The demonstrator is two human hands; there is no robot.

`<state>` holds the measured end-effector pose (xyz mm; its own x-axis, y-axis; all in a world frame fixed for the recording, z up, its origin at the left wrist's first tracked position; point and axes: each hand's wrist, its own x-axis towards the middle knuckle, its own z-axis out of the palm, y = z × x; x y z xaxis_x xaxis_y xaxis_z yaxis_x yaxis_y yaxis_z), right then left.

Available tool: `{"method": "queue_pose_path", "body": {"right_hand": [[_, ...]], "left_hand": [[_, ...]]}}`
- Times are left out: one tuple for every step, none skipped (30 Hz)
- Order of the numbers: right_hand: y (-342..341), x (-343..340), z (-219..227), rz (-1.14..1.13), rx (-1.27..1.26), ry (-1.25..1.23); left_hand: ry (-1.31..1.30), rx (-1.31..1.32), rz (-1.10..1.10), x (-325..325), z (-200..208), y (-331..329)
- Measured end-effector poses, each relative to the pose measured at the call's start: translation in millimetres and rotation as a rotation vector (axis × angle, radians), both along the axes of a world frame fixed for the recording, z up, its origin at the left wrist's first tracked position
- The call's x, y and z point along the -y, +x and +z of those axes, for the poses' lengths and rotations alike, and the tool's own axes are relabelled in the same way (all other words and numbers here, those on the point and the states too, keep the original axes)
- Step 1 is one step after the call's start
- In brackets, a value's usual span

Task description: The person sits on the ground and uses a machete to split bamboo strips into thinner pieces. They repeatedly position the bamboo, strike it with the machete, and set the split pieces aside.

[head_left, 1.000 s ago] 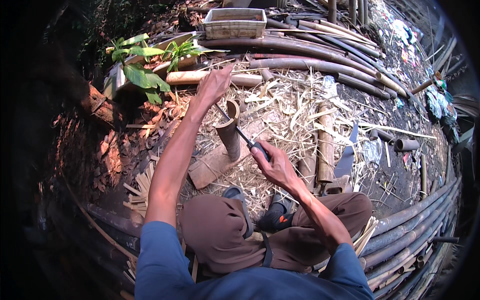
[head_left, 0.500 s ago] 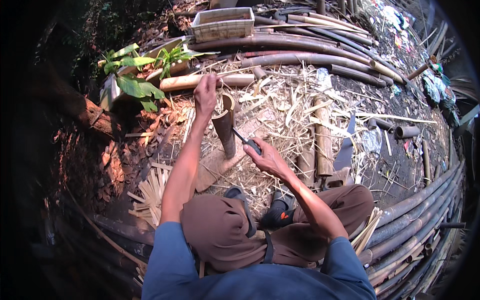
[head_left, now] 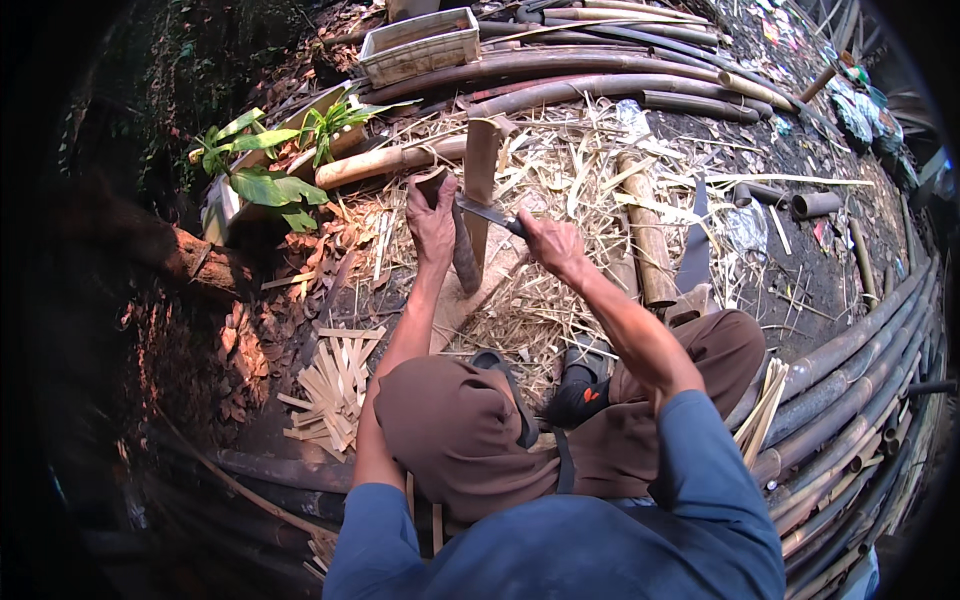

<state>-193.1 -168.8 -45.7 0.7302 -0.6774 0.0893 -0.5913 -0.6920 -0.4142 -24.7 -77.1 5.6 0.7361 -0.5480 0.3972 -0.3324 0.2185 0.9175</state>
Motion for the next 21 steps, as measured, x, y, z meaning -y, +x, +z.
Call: {"method": "queue_pose_path", "body": {"right_hand": [[-7.3,6.2,0.6,0.018,-0.013,-0.013],[-11.4,-1.2,-5.2,0.035,0.135,-0.002],[-12.4,-13.4,-10.0,0.048,0.293,0.01],[-9.2,-24.3,-13.8,0.013,0.261,0.237],[-7.5,-43.5,-21.9,0.044,0.256,0.445],[-20.1,-62.5,-42.4,-0.004,0.216,0.46],[-31.5,-78.8,-63.9,-0.076,0.053,0.524],[-46.5,-94.6,-84.9,-0.035,0.086,0.414],[-69.1,-95.7,-122.2,-0.099,-0.035,0.413],[-79.2,-109.0,-137.4,-0.16,0.043,0.422],[-84.1,-116.5,-137.3,-0.208,0.117,0.423],[-86.8,-118.8,-137.4,-0.292,0.112,0.512],[-90.6,-119.5,-137.7,-0.38,0.103,0.599],[-89.5,-120.3,-131.1,-0.443,0.157,0.636],[-86.0,-117.1,-119.9,-0.42,0.192,0.638],[-85.2,-115.6,-108.8,-0.393,0.224,0.65],[-85.6,-114.3,-87.1,-0.368,0.25,0.661],[-81.6,-116.8,-50.1,-0.334,0.306,0.703],[-82.4,-116.2,-26.3,-0.287,0.353,0.699],[-80.7,-118.1,2.7,-0.252,0.396,0.704],[-79.1,-121.6,31.5,-0.221,0.434,0.713]], "left_hand": [[-0.052,-0.042,-0.038,-6.7,-7.7,2.4],[-0.096,-0.068,-0.037,-15.7,-13.0,8.8],[-0.138,-0.085,-0.04,-22.4,-13.5,16.8],[-0.156,-0.047,0.013,-25.3,-15.1,20.9],[-0.181,0.016,0.08,-29.0,-19.4,38.2],[-0.17,-0.012,0.075,-32.4,-10.1,27.5],[-0.166,-0.036,0.065,-34.3,4.5,15.0],[-0.228,-0.103,0.008,-37.6,9.0,21.3],[-0.162,-0.092,0.071,-39.0,25.8,7.6],[-0.196,-0.056,0.089,-50.1,34.3,16.0],[-0.238,-0.02,0.121,-60.1,41.7,23.5],[-0.276,-0.026,0.12,-65.1,46.2,24.4],[-0.314,-0.036,0.117,-68.3,46.7,24.4],[-0.275,0.01,0.111,-72.2,42.1,27.5],[-0.186,-0.045,0.102,-76.2,33.1,32.3],[-0.139,-0.059,0.101,-78.0,20.4,32.5],[-0.093,-0.079,0.101,-76.9,9.5,23.7],[-0.066,-0.052,0.06,-81.0,2.9,21.3],[-0.043,-0.031,0.014,-82.0,-1.9,16.6],[-0.005,-0.017,-0.006,-84.4,-4.6,16.1],[0.037,-0.009,-0.027,-87.1,-7.8,14.9]]}}
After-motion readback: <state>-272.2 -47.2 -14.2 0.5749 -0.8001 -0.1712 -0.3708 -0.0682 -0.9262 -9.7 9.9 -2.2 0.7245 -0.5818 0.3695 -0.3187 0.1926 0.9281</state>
